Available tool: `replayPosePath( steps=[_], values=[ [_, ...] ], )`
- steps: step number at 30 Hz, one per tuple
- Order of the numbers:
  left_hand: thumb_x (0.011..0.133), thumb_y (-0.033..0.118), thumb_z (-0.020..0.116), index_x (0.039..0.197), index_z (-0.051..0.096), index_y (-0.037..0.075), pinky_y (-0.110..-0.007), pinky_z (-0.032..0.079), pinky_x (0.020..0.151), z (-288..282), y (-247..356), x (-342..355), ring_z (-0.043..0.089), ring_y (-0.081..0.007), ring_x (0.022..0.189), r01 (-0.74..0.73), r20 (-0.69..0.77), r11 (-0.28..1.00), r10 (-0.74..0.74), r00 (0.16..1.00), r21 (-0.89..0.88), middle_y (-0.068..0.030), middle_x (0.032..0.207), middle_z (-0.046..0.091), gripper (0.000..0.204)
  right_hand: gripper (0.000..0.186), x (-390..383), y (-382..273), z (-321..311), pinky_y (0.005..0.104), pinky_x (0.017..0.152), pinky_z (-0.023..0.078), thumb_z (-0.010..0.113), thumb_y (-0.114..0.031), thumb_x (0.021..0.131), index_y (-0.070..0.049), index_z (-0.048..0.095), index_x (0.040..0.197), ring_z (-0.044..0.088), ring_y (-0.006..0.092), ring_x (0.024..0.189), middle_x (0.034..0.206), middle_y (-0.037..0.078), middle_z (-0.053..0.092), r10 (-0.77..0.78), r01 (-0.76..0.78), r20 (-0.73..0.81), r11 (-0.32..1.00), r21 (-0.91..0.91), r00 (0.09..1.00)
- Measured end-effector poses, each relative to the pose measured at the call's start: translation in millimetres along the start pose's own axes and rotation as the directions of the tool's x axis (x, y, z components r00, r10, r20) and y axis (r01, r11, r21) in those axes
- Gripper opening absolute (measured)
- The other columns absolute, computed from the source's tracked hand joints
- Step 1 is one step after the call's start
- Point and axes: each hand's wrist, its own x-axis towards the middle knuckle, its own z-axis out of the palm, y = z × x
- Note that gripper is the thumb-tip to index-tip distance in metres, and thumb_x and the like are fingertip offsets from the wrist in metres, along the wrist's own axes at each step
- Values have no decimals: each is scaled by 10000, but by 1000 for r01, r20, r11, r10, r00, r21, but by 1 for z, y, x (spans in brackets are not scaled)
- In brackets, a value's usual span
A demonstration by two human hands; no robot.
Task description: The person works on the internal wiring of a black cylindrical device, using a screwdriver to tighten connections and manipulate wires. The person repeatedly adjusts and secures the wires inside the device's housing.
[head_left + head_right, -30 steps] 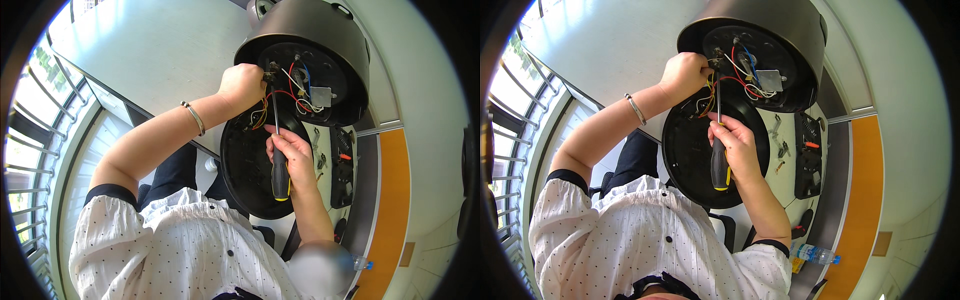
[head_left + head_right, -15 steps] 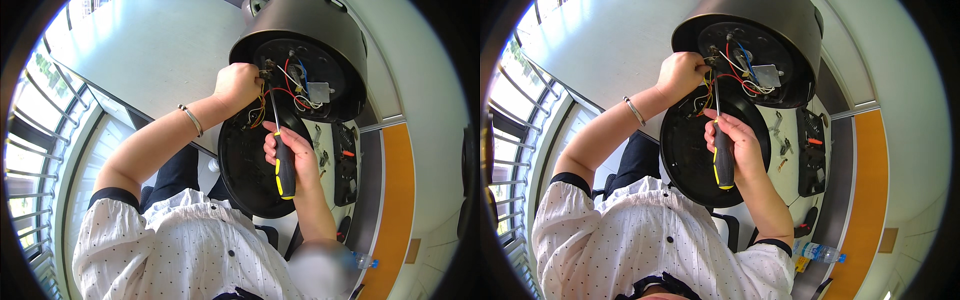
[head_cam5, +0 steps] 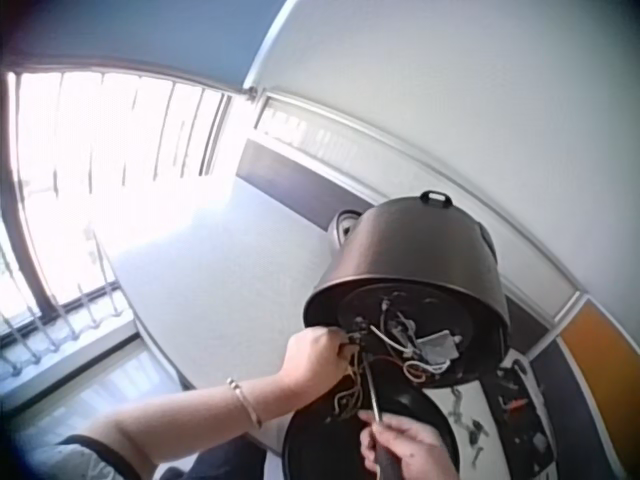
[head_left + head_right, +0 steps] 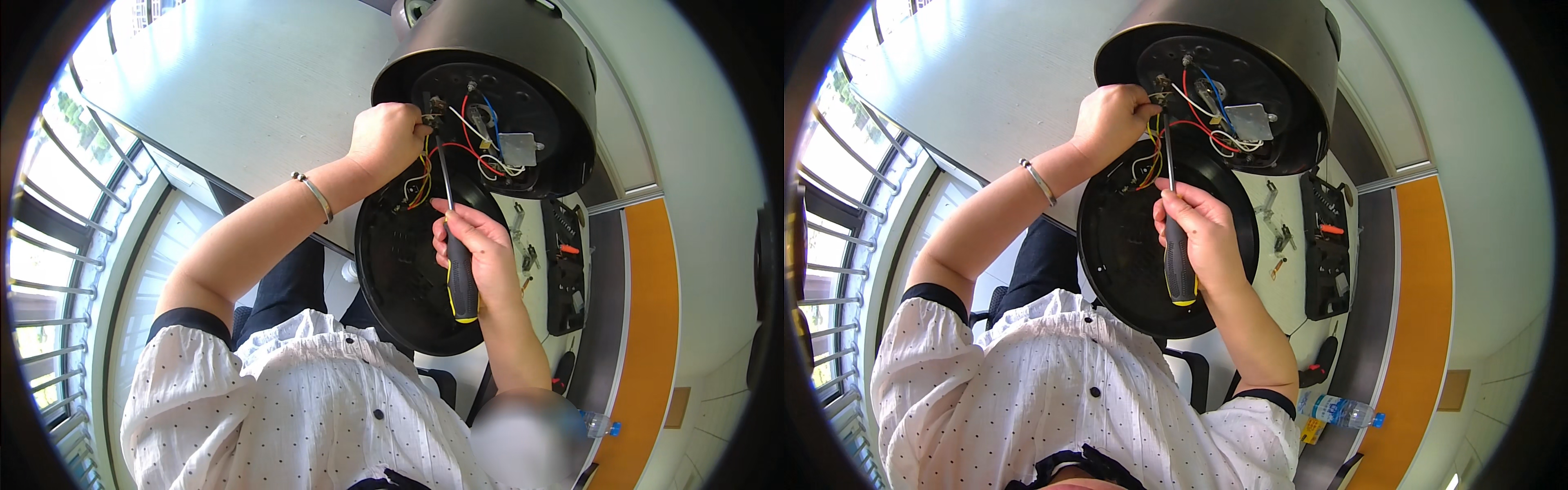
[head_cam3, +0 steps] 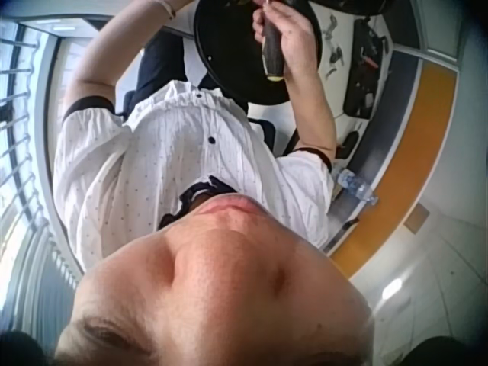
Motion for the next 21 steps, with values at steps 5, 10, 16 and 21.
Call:
replayPosePath(
  steps=[5,10,16,21],
  values=[
    [752,234,660,709,660,51,-393,496,587,3,1,0,610,-327,661,-33,-37,999,33,999,11,-137,681,624,188,294,1,10,1,210,554,426,586,-114,880,47,548,1123,534,82,616,757,52,611,-224,164,-95,891,-423,970],
    [748,235,661,701,656,54,-393,497,585,3,0,-1,612,-325,660,-22,-36,1000,22,999,8,-135,678,623,187,276,-2,0,1,228,546,445,483,-127,929,55,527,1131,554,116,612,838,125,627,-41,38,-24,994,-99,999],
    [748,228,658,703,652,52,-392,496,582,3,1,-1,612,-324,656,-14,-36,1000,14,999,5,-133,672,622,181,342,0,-5,-17,287,573,440,377,-130,961,95,454,1206,503,163,641,1009,254,583,8,-93,185,884,459,983],
    [750,224,656,699,649,51,-392,494,581,4,2,0,610,-324,655,-10,-38,1000,10,999,3,-133,672,620,180,363,5,2,-23,222,542,417,364,-132,963,117,435,1217,464,121,638,1024,219,566,-38,-179,298,723,667,954]
  ],
)
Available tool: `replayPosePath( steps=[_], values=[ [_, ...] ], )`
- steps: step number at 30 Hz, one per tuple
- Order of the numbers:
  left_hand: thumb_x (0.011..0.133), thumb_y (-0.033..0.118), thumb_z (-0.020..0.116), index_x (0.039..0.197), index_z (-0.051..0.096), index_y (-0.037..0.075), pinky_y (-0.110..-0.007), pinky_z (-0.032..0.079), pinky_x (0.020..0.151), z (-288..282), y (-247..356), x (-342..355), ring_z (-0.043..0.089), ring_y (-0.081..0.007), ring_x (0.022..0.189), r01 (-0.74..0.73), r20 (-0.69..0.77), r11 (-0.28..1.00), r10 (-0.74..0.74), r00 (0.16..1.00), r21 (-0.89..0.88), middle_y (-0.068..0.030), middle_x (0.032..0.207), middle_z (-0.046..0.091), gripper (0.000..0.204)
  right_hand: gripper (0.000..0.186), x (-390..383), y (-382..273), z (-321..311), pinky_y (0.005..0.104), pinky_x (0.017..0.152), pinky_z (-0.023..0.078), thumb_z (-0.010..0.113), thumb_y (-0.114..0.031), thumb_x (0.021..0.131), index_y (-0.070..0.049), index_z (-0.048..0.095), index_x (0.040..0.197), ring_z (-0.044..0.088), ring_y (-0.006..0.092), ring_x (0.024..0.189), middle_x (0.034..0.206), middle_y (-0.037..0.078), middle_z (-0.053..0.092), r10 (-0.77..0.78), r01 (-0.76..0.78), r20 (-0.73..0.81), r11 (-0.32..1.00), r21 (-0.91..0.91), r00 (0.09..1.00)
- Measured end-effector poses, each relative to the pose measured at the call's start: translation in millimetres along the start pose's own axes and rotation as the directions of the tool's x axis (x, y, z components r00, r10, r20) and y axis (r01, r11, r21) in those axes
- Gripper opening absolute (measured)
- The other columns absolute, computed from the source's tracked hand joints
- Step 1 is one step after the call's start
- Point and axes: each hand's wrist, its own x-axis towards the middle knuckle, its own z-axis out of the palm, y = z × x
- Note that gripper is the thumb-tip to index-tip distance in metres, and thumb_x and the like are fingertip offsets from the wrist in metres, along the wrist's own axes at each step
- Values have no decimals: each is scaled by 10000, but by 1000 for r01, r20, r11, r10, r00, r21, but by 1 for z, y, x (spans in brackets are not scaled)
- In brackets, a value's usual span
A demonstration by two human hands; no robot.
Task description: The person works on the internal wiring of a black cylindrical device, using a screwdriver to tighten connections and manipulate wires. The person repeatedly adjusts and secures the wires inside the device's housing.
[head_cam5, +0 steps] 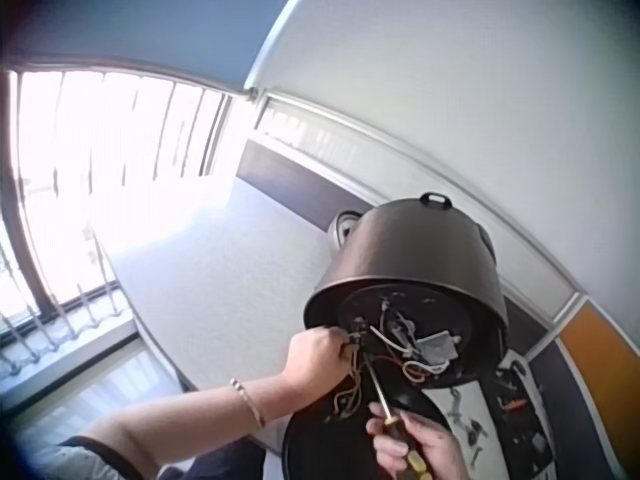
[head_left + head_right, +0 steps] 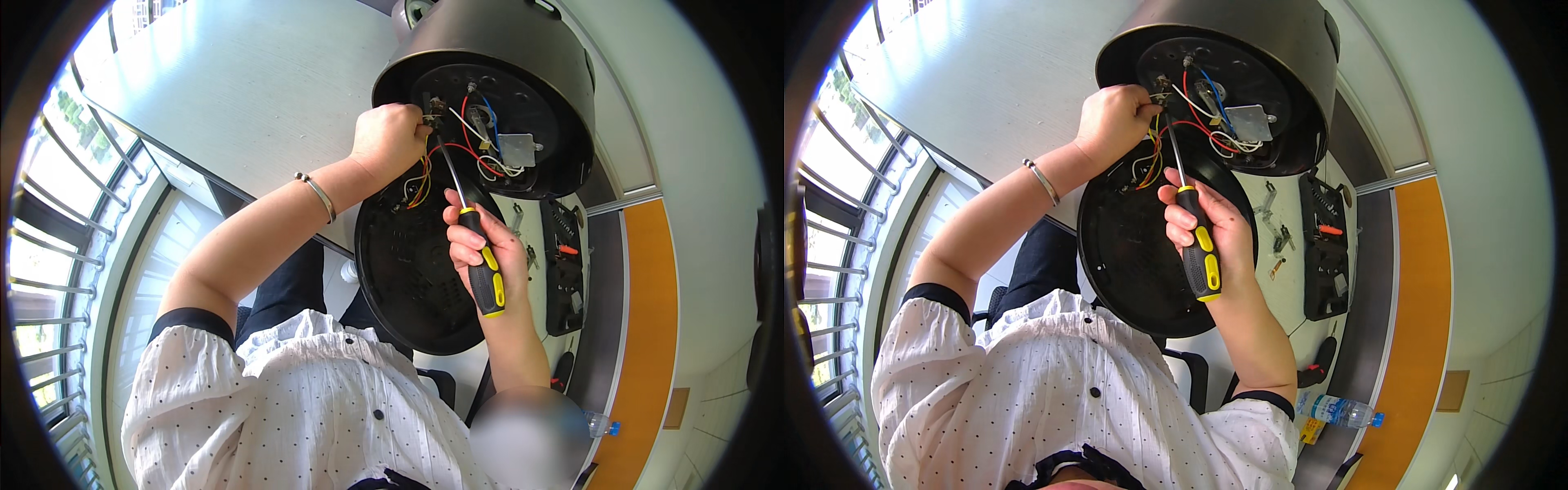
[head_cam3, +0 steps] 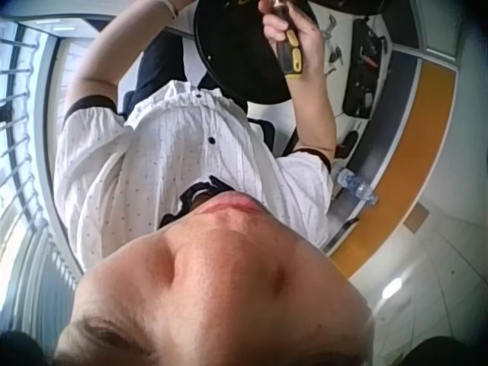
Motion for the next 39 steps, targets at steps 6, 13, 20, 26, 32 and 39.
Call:
replayPosePath(
  steps=[6,13,20,26,32,39],
  values=[
    [748,222,659,696,647,51,-395,492,582,1,0,0,608,-324,654,-13,-11,1000,13,1000,1,-135,671,617,180,322,2,-1,1,216,507,440,407,-118,949,92,461,1187,478,118,669,967,170,555,41,-40,-8,995,90,999],
    [744,224,665,692,647,56,-393,493,583,0,0,0,612,-320,658,-7,-17,1000,7,1000,11,-126,671,622,176,373,2,12,29,303,636,580,626,-3,808,71,463,1135,633,189,713,852,129,582,-349,53,-230,641,-766,909],
    [742,224,668,687,644,56,-390,494,581,1,-2,0,613,-319,659,-5,-25,1000,5,1000,6,-124,674,623,178,263,1,12,30,340,674,585,534,-24,875,98,520,1107,659,249,771,923,186,616,-328,65,-213,664,-745,920],
    [742,214,667,691,642,53,-394,492,586,0,1,0,611,-322,661,9,-6,1000,-9,1000,5,-128,674,620,171,262,-2,-5,12,338,697,578,486,-70,914,97,526,1112,602,213,761,1008,203,576,-161,129,-148,970,-205,976],
    [745,207,665,697,639,45,-397,491,601,1,-2,0,608,-327,677,-31,-9,998,30,999,-49,-138,690,621,172,215,-1,5,13,268,509,460,505,-52,906,69,549,1078,532,187,705,926,183,567,-233,176,-117,913,-369,965],
    [745,187,662,708,638,28,-400,489,609,-2,-8,1,607,-335,684,-74,13,995,75,997,-66,-149,703,622,165,262,2,19,23,246,463,471,562,-20,866,59,521,1113,559,132,599,849,139,612,-361,88,-189,629,-773,913]
  ],
)
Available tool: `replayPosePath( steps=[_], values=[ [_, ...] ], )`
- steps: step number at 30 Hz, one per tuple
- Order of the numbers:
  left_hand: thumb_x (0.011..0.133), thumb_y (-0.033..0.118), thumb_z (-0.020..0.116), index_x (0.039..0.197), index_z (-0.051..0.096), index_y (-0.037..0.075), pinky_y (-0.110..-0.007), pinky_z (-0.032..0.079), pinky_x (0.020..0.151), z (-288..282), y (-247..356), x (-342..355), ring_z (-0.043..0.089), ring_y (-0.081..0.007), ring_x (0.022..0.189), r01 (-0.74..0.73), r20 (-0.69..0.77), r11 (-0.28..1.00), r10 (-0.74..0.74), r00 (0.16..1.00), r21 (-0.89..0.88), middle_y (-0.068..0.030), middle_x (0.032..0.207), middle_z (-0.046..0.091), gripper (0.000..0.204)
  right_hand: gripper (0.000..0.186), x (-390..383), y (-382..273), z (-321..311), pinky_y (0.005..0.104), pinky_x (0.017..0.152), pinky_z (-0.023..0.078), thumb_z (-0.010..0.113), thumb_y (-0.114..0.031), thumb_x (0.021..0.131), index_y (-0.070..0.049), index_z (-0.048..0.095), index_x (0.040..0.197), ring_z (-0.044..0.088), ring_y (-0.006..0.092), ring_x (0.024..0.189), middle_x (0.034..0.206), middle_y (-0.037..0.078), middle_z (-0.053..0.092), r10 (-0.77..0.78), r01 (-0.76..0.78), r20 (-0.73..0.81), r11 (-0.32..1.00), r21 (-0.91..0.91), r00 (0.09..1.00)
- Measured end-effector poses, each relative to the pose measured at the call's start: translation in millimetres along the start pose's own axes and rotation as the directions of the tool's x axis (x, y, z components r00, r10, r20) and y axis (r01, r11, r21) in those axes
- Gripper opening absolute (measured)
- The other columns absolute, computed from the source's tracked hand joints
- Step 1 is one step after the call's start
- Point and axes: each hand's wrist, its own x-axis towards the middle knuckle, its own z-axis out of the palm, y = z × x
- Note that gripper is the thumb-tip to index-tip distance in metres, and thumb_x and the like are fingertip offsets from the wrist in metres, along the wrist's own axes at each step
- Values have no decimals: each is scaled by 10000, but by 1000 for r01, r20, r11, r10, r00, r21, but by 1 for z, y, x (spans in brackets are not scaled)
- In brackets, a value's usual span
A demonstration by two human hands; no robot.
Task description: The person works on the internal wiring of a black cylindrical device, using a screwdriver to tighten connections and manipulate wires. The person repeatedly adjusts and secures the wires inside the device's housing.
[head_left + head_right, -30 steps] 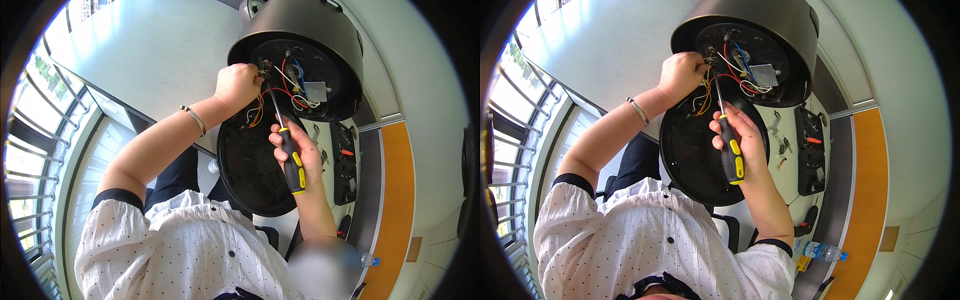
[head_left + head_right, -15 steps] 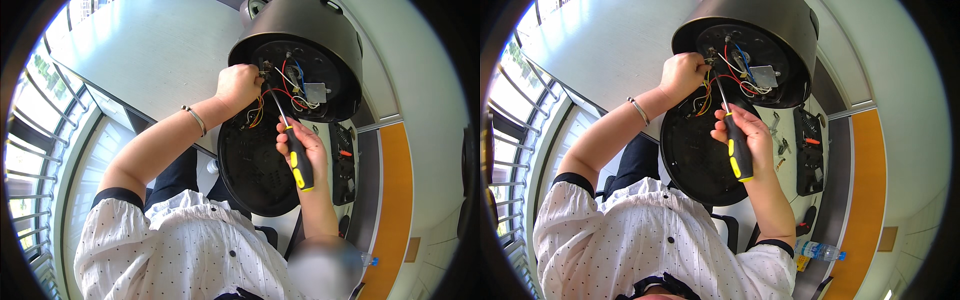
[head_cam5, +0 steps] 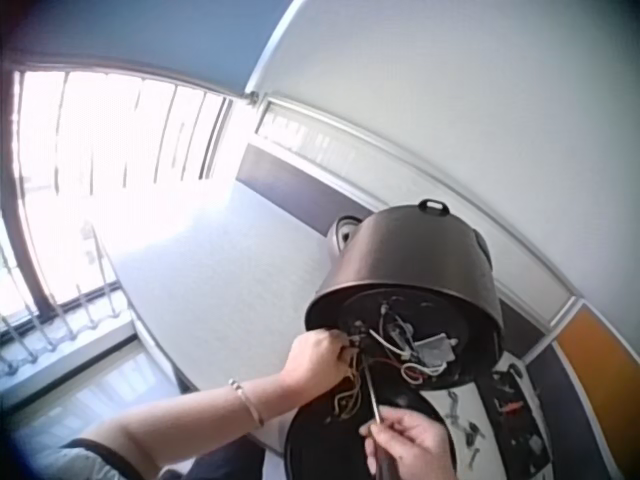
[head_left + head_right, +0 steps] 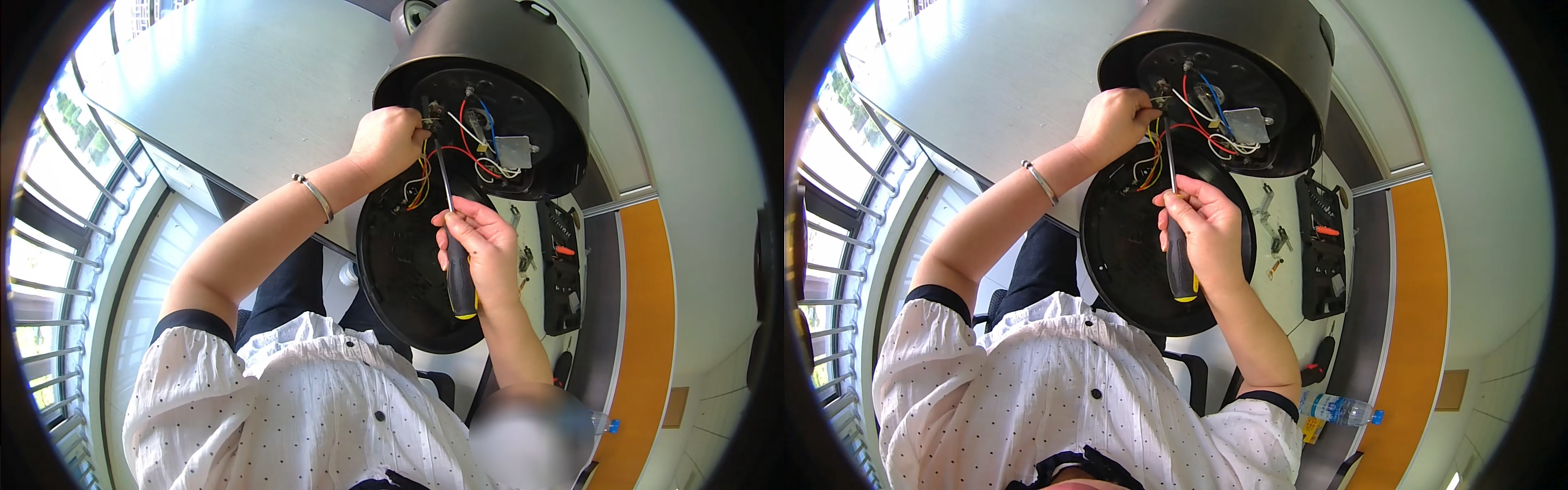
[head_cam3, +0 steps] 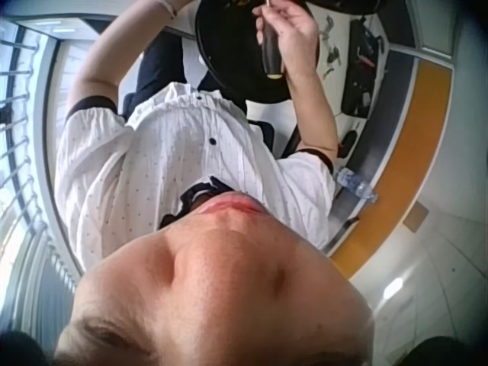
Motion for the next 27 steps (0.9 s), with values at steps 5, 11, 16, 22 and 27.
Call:
replayPosePath(
  steps=[5,11,16,22,27],
  values=[
    [740,167,663,714,639,22,-398,486,606,1,-2,2,605,-338,675,-35,9,999,35,999,-22,-153,699,621,149,263,1,12,3,290,501,486,602,-21,834,71,533,1070,592,176,593,830,122,623,-167,139,-27,891,-432,986],
    [730,163,672,713,633,15,-401,481,600,-4,-2,1,598,-341,668,-10,64,998,14,998,-56,-153,690,615,154,233,-1,5,16,415,658,506,584,-24,794,74,517,994,596,387,724,856,227,592,-421,341,224,228,-912,879],
    [739,181,675,699,631,2,-401,478,589,-21,18,-13,595,-332,638,-19,-35,1000,20,999,25,-165,647,596,189,149,-4,0,27,373,607,523,570,-15,778,37,466,872,617,348,689,817,211,567,-363,270,233,53,-961,902],
    [776,290,677,640,616,-17,-369,478,518,-38,47,-34,586,-292,519,135,333,990,-117,936,-33,-137,558,584,341,219,-6,1,31,335,581,533,595,8,709,27,460,880,636,300,651,798,187,567,-334,238,236,-34,-971,912],
    [796,271,664,648,606,-27,-292,418,422,-40,54,-16,537,-158,455,633,695,713,-289,658,-303,-77,570,586,338,234,-7,-2,37,336,602,534,596,-9,718,27,461,907,640,295,694,804,177,563,-333,209,203,-16,-978,921]
  ],
)
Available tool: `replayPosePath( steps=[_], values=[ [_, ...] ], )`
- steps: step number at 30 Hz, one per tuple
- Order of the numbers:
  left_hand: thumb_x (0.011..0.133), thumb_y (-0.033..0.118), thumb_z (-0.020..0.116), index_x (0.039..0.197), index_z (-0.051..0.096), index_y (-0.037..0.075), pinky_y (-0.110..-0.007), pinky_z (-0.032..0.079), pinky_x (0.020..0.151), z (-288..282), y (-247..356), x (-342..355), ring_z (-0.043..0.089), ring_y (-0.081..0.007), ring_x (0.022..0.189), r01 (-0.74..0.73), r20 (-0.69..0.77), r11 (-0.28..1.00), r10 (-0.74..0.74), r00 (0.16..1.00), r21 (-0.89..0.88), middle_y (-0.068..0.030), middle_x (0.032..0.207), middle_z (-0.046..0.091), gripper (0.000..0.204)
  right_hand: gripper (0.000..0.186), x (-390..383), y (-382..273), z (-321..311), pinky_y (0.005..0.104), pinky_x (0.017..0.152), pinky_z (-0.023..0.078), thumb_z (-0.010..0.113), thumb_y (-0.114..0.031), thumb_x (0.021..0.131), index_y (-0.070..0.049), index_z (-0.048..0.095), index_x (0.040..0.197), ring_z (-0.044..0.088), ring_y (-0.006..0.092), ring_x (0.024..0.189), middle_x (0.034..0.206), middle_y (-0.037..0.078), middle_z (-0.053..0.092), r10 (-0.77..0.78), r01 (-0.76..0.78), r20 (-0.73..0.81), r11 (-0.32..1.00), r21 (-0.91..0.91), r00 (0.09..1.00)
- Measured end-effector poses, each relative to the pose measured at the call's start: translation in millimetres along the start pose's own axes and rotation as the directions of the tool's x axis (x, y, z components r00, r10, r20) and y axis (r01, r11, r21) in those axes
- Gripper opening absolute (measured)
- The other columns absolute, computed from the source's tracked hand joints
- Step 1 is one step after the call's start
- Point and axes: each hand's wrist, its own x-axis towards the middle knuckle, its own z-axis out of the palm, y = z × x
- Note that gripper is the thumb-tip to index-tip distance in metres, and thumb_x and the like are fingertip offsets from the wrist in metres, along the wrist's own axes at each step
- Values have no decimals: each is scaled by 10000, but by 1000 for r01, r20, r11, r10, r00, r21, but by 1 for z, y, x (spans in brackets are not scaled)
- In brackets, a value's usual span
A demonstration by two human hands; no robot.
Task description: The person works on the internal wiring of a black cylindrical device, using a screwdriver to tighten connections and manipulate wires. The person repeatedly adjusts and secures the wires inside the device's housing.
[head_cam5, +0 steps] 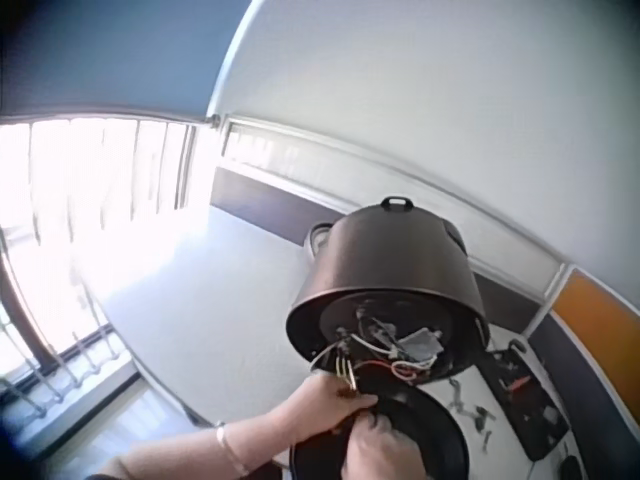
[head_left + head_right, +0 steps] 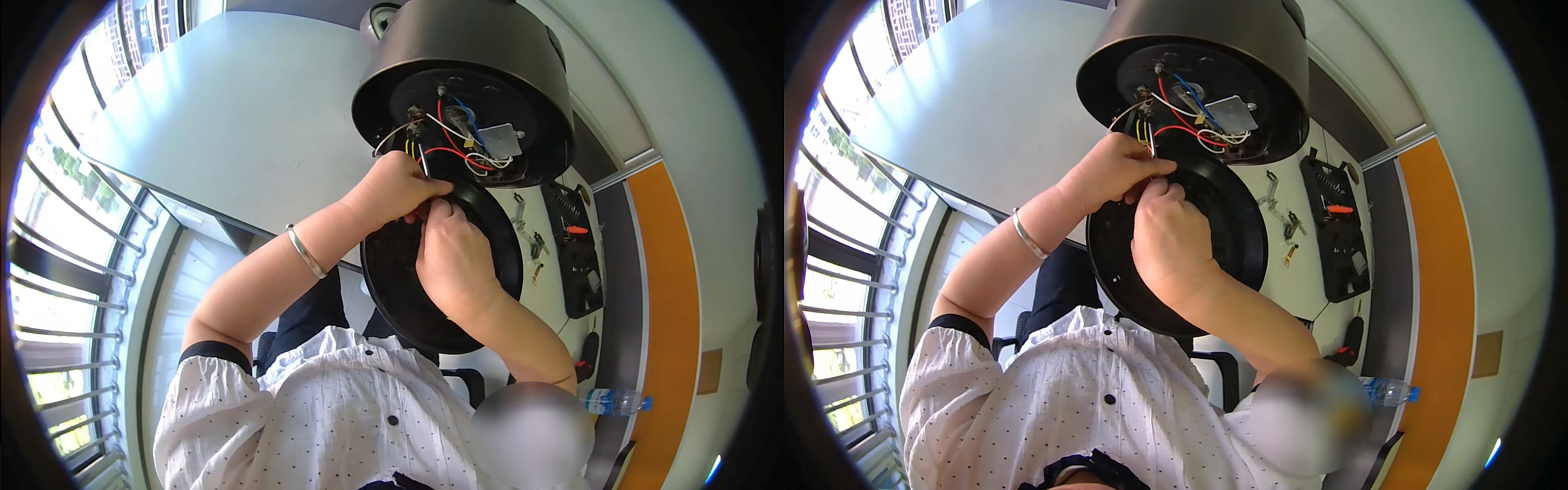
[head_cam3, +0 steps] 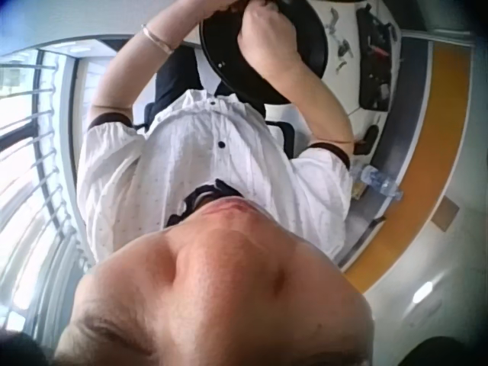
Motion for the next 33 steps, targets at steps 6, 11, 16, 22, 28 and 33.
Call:
replayPosePath(
  steps=[6,11,16,22,28,33],
  values=[
    [826,102,622,749,600,-43,-231,347,387,-1,-9,10,490,-120,466,136,45,952,-129,991,-274,-82,627,580,166,419,-8,21,16,302,682,522,591,-60,788,74,431,1151,643,259,764,909,194,588,111,-82,2,726,683,994],
    [854,39,562,842,592,-77,-222,325,402,0,-2,4,472,-107,496,177,75,923,-162,984,-341,-110,690,587,121,463,-23,42,-1,354,747,541,489,-104,873,45,366,1293,652,274,787,946,186,609,-129,-646,649,-357,675,750],
    [874,69,557,893,604,-66,-224,373,452,-8,-6,5,501,-109,546,187,173,877,-121,977,-442,-116,744,604,144,366,-35,39,-2,343,671,553,556,-143,848,34,445,1149,659,238,703,857,156,626,-267,-605,548,-461,650,792],
    [863,98,579,946,604,-77,-222,436,489,-2,5,-1,550,-122,563,157,145,926,-113,983,-344,-112,741,620,195,357,-41,34,2,323,549,514,617,-156,812,72,486,1054,627,226,602,716,155,598,55,-379,376,75,922,925],
    [860,82,578,1010,584,-86,-212,405,490,5,0,-4,518,-101,573,115,70,942,-98,993,-314,-87,760,596,225,415,-45,21,7,350,494,468,660,-285,791,76,529,949,584,304,531,592,165,561,134,-94,-41,851,516,990],
    [866,43,540,1074,544,-93,-200,380,496,2,-4,-1,483,-94,574,145,128,875,-96,987,-461,-80,772,575,248,369,-46,35,8,310,587,502,619,-267,821,9,529,1048,636,235,663,770,145,624,-25,-542,544,-143,828,839]
  ],
)
